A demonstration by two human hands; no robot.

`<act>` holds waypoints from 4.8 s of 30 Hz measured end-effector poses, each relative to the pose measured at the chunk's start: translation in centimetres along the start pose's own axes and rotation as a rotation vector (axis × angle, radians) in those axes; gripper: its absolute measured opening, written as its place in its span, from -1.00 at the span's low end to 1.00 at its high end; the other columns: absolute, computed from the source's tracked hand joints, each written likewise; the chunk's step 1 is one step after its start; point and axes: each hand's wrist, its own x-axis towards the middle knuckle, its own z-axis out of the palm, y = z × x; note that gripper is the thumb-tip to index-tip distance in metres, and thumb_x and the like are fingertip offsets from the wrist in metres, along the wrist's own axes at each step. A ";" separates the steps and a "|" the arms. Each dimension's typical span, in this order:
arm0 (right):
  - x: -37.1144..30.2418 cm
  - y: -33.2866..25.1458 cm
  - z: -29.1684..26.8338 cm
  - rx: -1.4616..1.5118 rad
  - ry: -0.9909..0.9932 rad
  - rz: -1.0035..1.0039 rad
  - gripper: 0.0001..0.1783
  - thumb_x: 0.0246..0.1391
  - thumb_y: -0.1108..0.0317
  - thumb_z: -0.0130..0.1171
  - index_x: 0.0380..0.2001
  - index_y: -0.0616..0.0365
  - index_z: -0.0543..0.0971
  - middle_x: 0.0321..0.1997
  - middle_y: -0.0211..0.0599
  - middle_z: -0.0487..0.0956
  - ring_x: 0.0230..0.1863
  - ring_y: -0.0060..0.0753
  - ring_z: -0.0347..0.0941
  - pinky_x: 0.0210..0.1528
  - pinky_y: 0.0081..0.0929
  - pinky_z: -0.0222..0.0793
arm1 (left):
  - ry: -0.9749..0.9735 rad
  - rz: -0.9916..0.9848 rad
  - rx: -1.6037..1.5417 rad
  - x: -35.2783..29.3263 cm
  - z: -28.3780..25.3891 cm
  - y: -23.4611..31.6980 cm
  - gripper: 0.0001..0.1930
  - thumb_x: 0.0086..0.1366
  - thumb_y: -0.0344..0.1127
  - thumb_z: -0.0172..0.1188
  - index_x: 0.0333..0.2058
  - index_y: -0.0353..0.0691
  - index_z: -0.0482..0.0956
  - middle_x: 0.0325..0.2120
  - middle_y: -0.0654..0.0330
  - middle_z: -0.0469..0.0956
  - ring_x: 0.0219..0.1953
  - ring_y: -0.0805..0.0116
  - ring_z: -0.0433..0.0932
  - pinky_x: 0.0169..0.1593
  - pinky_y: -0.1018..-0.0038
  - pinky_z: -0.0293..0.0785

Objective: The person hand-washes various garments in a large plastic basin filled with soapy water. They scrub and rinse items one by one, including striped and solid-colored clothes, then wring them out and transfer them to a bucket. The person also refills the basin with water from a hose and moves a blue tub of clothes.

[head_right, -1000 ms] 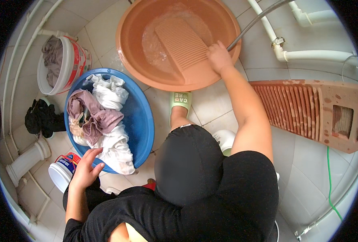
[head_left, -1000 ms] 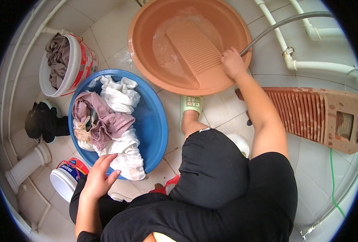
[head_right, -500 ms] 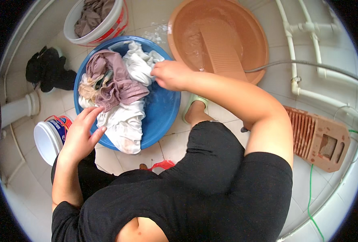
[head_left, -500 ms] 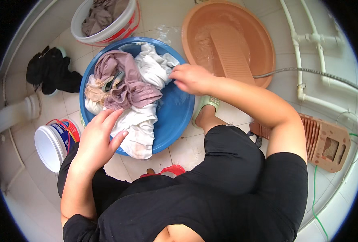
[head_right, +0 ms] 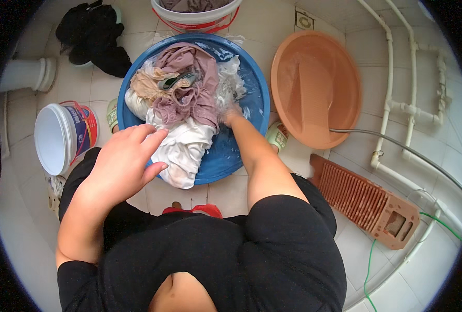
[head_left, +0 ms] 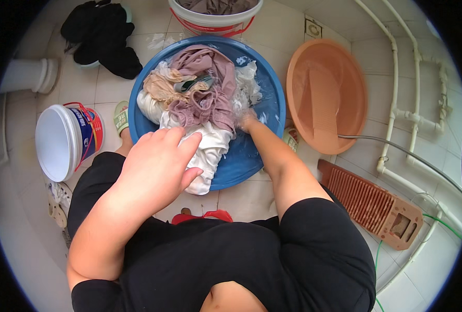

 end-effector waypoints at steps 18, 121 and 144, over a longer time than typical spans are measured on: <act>-5.9 0.5 -3.1 0.358 0.289 0.270 -0.57 -0.02 0.39 -0.15 -0.01 0.11 0.37 -0.01 0.03 0.41 0.05 0.01 0.31 0.06 -0.25 0.24 | 0.051 0.121 0.049 -4.8 2.3 1.8 -0.62 -0.01 -0.20 0.25 -0.24 -0.24 0.41 -0.41 0.11 0.44 -0.28 0.14 0.47 -0.21 0.31 0.38; -8.5 -6.2 3.1 -0.309 0.156 0.247 -0.30 -0.10 0.38 0.00 0.20 0.02 0.13 0.20 -0.07 0.19 0.21 0.06 0.02 0.15 -0.20 0.13 | -0.055 0.048 0.042 -4.6 3.7 -0.2 -0.53 -0.01 -0.23 0.24 -0.09 -0.22 0.38 -0.32 0.11 0.42 -0.21 0.18 0.45 -0.11 0.36 0.33; -34.4 -19.9 -36.6 1.542 0.630 -0.634 -0.49 -0.38 0.54 -0.16 -0.18 0.42 0.38 -0.23 -0.03 0.47 -0.19 -0.20 0.44 -0.06 -0.38 0.36 | 0.514 -0.070 -0.136 0.7 8.8 -2.3 -0.18 -0.19 -0.07 0.39 0.06 -0.25 0.25 0.04 -0.08 0.29 0.00 0.04 0.40 0.01 0.29 0.37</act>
